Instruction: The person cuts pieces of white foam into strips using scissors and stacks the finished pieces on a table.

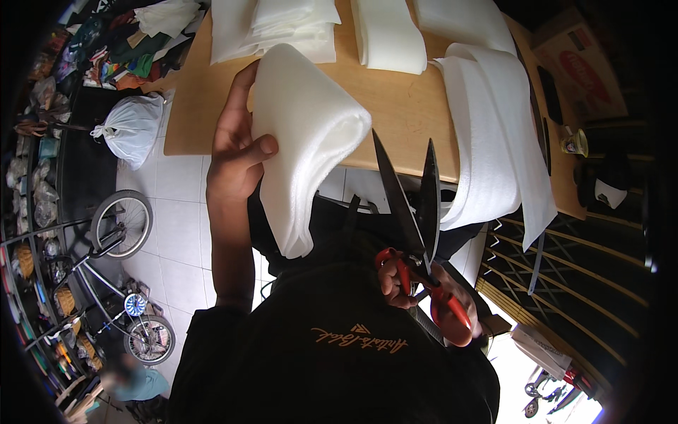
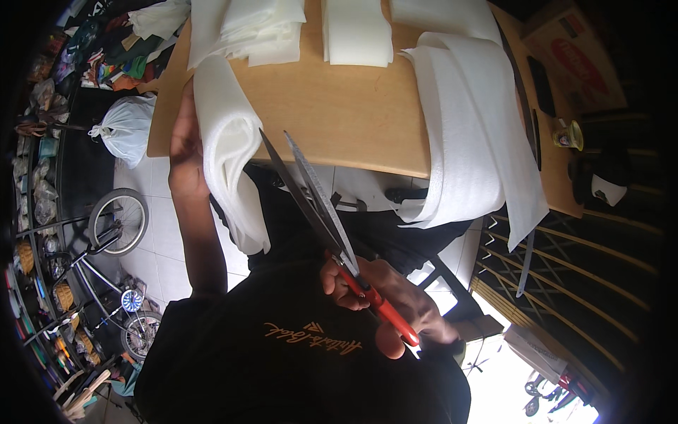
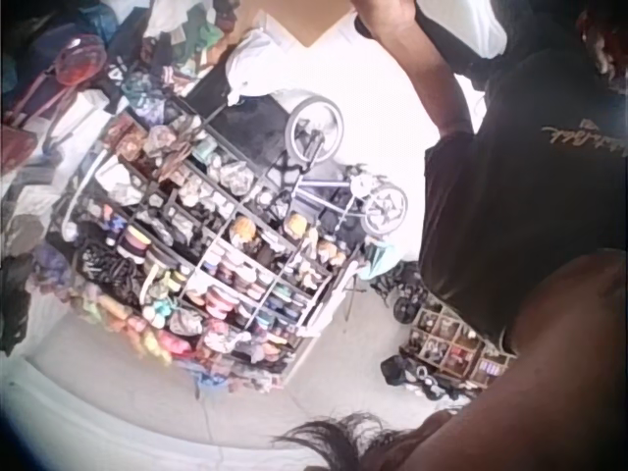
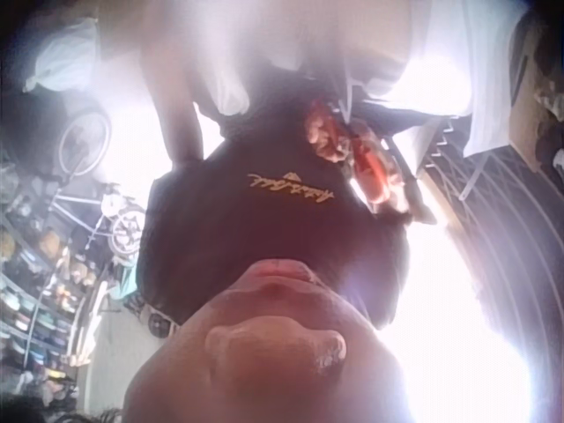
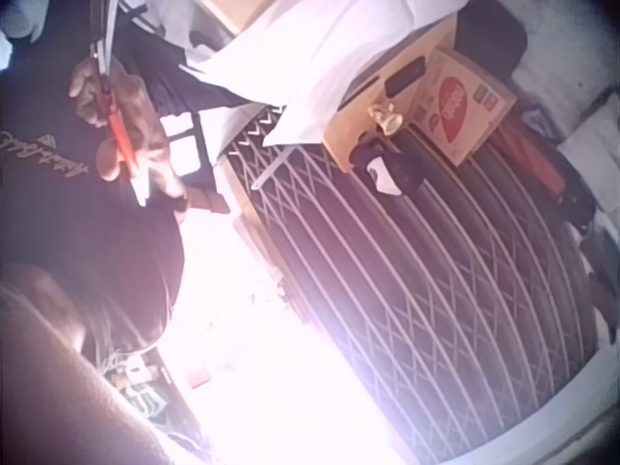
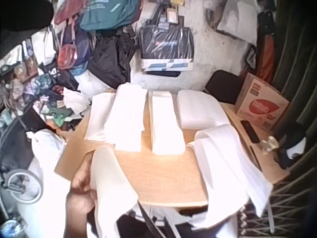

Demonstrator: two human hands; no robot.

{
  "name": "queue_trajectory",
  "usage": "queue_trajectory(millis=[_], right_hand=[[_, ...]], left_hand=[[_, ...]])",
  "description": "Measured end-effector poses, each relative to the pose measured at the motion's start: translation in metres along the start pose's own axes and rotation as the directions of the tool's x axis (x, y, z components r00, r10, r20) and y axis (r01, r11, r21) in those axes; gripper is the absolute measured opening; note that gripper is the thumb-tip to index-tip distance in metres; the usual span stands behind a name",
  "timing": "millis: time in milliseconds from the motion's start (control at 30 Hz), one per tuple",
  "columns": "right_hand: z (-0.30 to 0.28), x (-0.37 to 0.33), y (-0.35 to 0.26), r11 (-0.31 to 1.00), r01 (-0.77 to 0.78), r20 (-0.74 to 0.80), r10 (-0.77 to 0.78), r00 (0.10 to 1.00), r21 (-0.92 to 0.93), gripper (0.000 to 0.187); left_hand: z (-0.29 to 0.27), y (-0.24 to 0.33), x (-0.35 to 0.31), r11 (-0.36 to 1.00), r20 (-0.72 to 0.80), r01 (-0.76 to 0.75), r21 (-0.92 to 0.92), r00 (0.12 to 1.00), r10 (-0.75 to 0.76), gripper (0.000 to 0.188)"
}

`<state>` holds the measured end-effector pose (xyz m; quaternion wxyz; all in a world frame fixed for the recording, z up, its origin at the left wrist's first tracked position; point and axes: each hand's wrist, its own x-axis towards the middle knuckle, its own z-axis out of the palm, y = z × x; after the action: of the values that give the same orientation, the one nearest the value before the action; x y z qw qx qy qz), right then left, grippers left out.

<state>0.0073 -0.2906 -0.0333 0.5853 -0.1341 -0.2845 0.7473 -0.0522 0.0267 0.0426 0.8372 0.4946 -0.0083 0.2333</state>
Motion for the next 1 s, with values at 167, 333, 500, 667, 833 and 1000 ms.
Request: queue_trajectory(millis=[167,333,500,667,833,1000], right_hand=[[0.042,-0.002,-0.015,0.989,-0.096,-0.293,0.059,0.954,-0.114,0.096],[0.046,-0.004,-0.031,0.981,-0.193,-0.337,0.173,0.926,-0.028,0.091],[0.054,-0.001,-0.051,0.972,-0.236,-0.345,0.218,0.913,-0.010,0.092],[0.060,0.002,-0.064,0.976,-0.211,-0.254,0.190,0.948,-0.060,0.099],[0.069,-0.011,-0.073,0.978,-0.187,-0.288,0.154,0.945,-0.091,0.100],[0.072,-0.031,-0.074,0.996,-0.079,-0.346,0.058,0.937,-0.048,0.102]], left_hand=[[-0.001,0.001,-0.001,0.999,-0.046,0.044,-0.021,0.998,-0.045,0.093],[-0.001,0.005,0.000,0.999,-0.013,0.045,0.021,0.999,-0.044,0.095],[0.001,0.009,0.000,0.997,0.004,0.022,0.077,1.000,-0.022,0.097],[-0.004,0.012,0.000,0.992,0.026,0.008,0.123,1.000,-0.011,0.098],[-0.019,0.016,0.000,0.975,0.118,0.040,0.220,0.991,-0.067,0.099],[-0.037,0.018,0.008,0.948,0.258,0.009,0.319,0.961,-0.096,0.102]])
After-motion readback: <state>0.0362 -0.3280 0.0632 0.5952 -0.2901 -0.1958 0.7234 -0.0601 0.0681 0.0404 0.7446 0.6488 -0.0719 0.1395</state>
